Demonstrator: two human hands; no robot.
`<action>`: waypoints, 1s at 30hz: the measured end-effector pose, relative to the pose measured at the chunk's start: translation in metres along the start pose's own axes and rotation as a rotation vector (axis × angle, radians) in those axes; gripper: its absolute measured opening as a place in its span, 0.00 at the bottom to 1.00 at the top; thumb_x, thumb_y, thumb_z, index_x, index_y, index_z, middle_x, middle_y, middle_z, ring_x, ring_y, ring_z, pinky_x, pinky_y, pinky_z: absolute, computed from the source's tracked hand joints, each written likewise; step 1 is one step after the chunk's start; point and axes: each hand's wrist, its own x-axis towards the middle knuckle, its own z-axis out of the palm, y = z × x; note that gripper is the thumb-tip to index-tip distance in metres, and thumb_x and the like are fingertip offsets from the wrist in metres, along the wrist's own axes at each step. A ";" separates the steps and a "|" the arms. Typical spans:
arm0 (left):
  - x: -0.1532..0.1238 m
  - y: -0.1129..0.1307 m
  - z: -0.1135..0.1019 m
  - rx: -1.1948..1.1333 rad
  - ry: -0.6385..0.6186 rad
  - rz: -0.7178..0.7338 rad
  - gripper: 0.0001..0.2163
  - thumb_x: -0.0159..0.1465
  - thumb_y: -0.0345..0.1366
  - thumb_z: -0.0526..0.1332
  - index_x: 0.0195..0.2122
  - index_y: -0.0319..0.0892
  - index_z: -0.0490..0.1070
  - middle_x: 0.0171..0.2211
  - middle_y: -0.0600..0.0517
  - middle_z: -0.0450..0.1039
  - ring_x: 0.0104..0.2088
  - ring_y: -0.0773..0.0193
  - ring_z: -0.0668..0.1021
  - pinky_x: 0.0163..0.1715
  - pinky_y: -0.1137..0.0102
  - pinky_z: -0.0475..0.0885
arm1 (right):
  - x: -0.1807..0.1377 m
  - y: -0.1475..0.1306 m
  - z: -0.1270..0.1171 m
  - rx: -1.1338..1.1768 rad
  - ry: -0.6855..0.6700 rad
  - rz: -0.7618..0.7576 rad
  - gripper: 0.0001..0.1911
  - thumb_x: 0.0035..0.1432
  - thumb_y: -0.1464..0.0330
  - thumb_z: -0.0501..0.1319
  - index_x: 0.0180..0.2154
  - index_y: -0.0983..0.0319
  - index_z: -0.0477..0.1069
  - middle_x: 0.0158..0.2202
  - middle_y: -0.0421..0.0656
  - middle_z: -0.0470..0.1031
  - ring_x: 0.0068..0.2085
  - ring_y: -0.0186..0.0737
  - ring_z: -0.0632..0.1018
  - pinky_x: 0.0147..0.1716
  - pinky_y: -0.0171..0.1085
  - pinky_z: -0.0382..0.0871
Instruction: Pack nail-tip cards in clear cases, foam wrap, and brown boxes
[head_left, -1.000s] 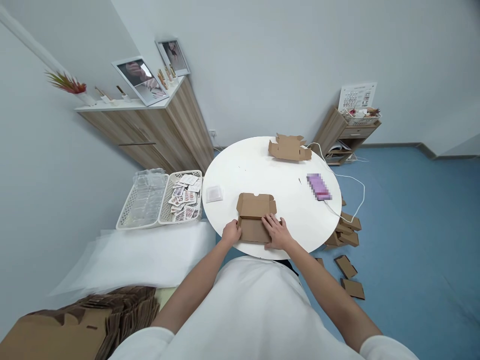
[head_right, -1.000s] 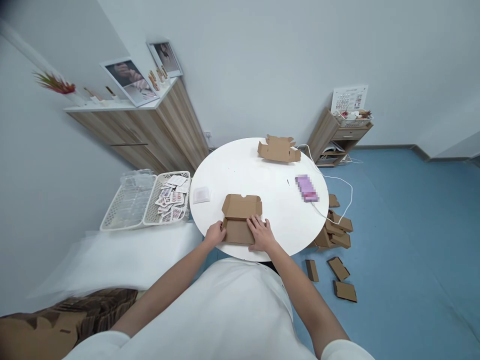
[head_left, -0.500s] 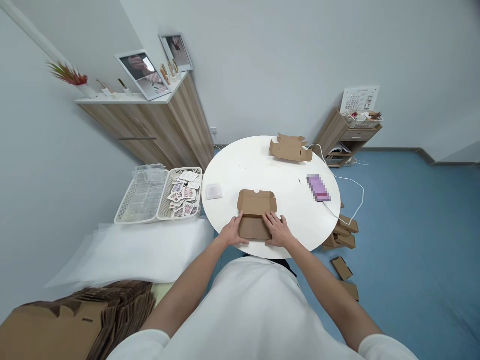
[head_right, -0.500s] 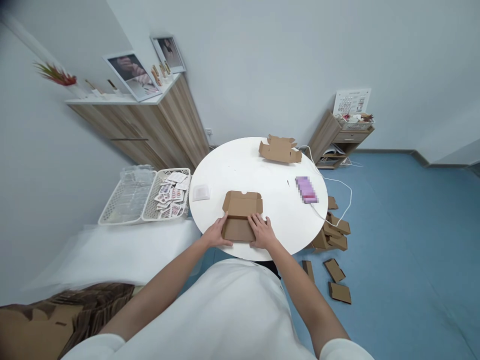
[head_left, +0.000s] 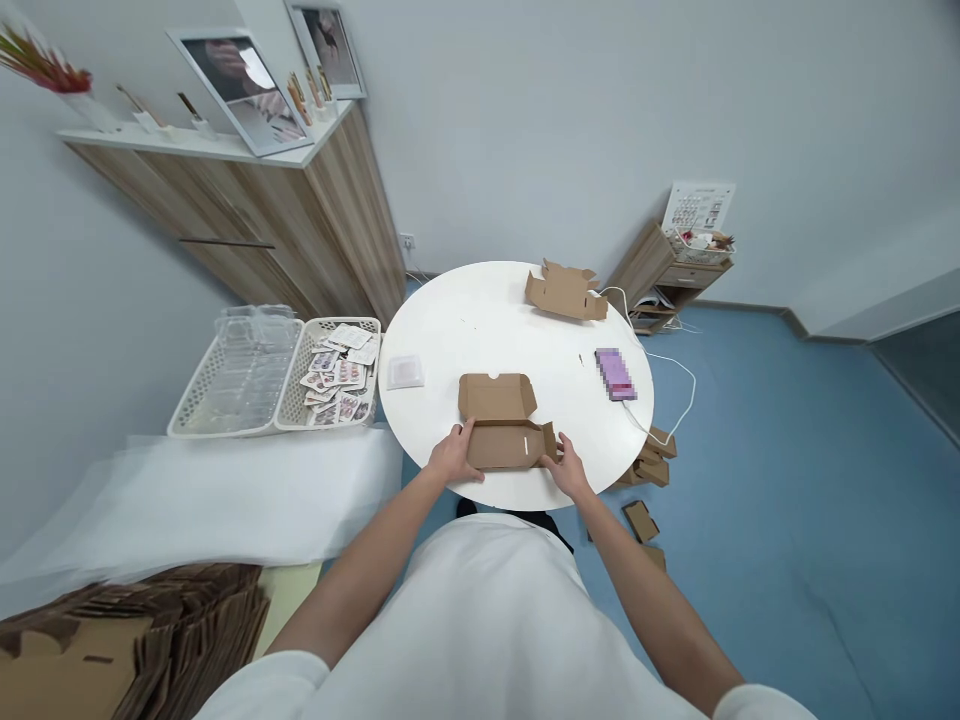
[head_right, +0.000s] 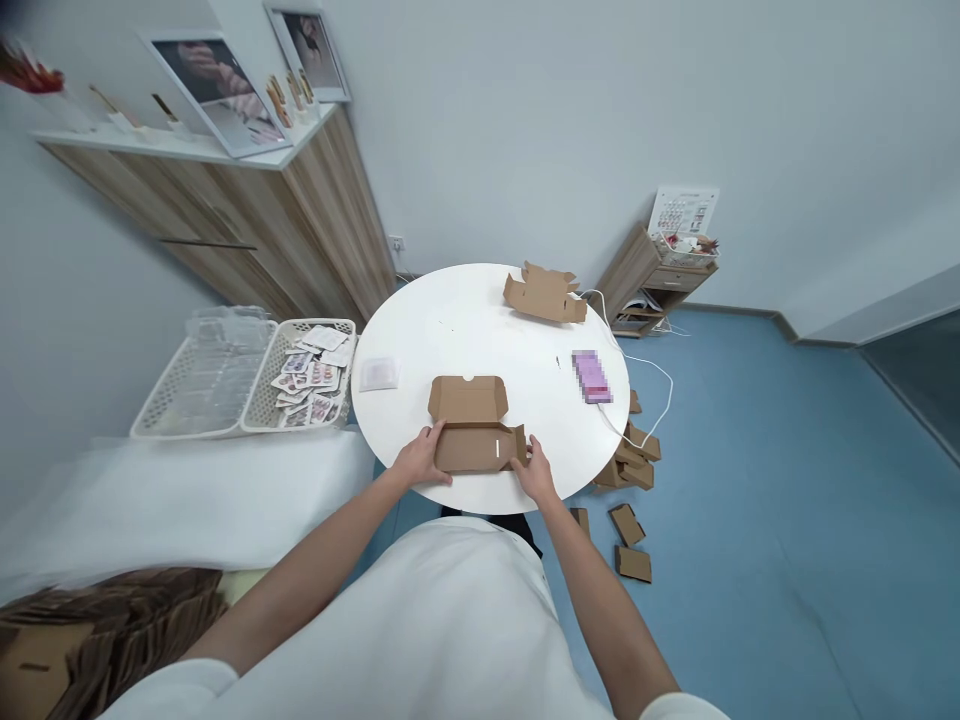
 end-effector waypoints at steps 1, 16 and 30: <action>0.001 0.003 0.001 0.002 0.004 -0.001 0.55 0.34 0.48 0.68 0.59 0.46 0.35 0.49 0.42 0.58 0.44 0.49 0.71 0.36 0.66 0.66 | 0.001 0.000 -0.001 0.040 -0.003 0.017 0.33 0.51 0.63 0.51 0.58 0.63 0.46 0.49 0.51 0.65 0.43 0.42 0.73 0.42 0.42 0.66; 0.006 0.027 0.019 -0.098 0.071 -0.056 0.56 0.31 0.52 0.68 0.59 0.48 0.38 0.48 0.42 0.59 0.41 0.49 0.72 0.37 0.63 0.65 | 0.014 -0.029 0.000 -0.065 0.030 -0.042 0.15 0.48 0.61 0.52 0.37 0.61 0.64 0.36 0.45 0.70 0.32 0.39 0.72 0.32 0.38 0.65; -0.013 0.028 0.062 -0.473 0.290 -0.048 0.29 0.59 0.37 0.51 0.59 0.40 0.41 0.45 0.43 0.63 0.38 0.61 0.71 0.39 0.66 0.66 | 0.023 -0.012 0.003 -0.120 0.066 0.069 0.06 0.43 0.68 0.51 0.29 0.59 0.58 0.20 0.35 0.62 0.23 0.35 0.65 0.23 0.33 0.55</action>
